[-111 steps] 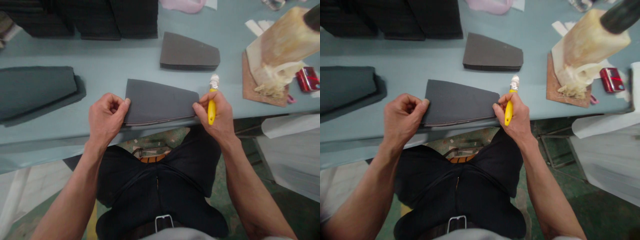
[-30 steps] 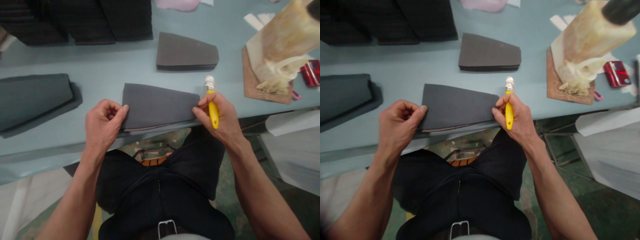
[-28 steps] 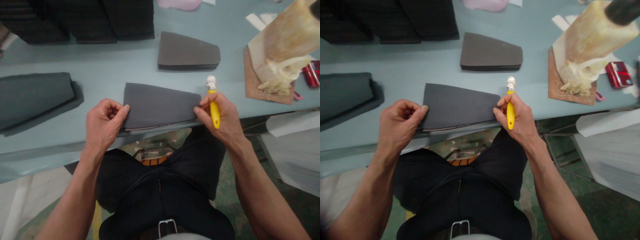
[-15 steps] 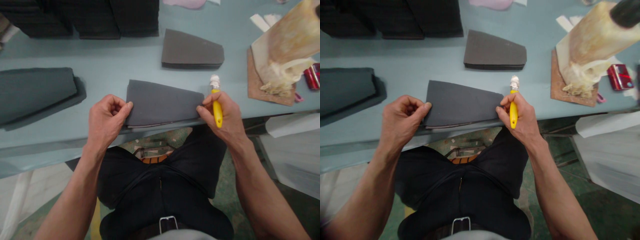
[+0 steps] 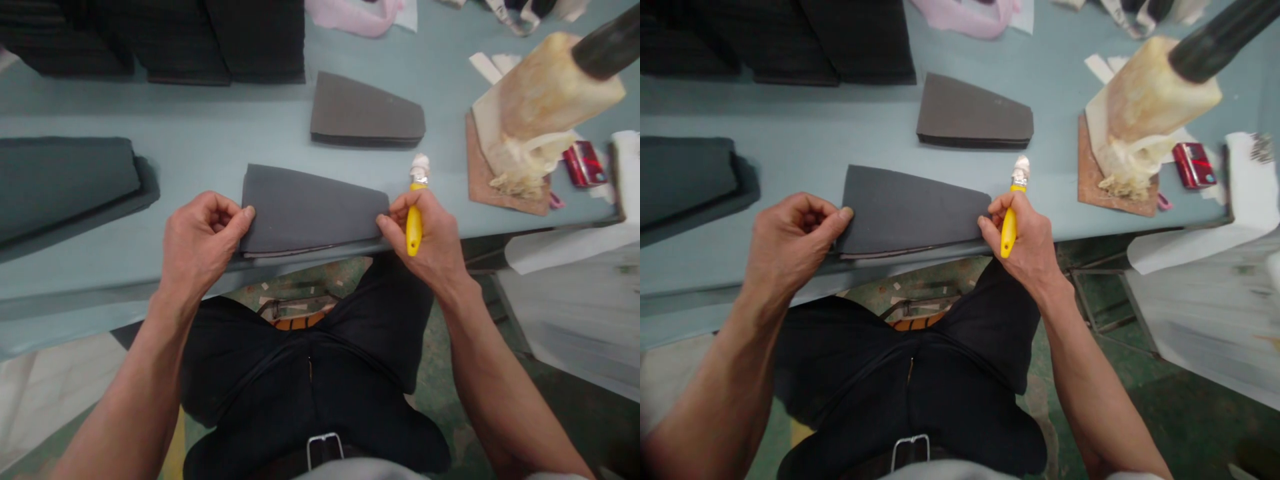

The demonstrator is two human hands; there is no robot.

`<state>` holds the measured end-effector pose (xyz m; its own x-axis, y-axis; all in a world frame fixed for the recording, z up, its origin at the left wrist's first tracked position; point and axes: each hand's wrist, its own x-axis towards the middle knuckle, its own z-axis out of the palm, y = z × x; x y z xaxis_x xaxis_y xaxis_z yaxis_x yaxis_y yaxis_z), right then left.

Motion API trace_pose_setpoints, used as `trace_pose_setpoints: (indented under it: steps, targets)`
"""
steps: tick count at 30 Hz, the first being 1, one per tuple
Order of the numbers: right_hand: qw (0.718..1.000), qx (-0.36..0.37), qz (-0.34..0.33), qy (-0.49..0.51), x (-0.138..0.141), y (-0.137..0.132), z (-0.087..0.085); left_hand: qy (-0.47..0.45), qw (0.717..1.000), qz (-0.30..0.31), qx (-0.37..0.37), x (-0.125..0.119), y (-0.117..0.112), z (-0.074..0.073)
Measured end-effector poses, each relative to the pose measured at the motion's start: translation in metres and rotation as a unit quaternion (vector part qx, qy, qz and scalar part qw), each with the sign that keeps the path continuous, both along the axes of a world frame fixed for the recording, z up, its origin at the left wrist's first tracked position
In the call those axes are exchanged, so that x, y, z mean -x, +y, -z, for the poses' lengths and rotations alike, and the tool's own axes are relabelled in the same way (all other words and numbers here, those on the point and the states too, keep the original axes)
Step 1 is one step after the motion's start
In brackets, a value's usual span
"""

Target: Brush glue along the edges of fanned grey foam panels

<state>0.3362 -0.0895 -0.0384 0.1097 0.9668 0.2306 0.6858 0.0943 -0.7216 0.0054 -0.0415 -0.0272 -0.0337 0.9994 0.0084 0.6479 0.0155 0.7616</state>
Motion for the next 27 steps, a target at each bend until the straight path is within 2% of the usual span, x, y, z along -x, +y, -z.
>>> trace_pose_setpoints:
  steps: [11, 19, 27]
  targets:
    - [0.999, 0.000, 0.033, -0.010, 0.0042, -0.0004, -0.0046, 0.019, 1.000, -0.019, 0.009, 0.0006, 0.0028, 0.0011]
    - [0.997, 0.021, 0.068, 0.001, 0.0037, -0.0045, -0.0048, 0.010, 0.998, -0.030, 0.048, -0.0012, 0.0006, -0.0043]
    - [0.998, 0.019, 0.056, -0.012, -0.0009, -0.0096, -0.0029, -0.019, 0.998, -0.038, 0.051, 0.0019, 0.0000, -0.0057]
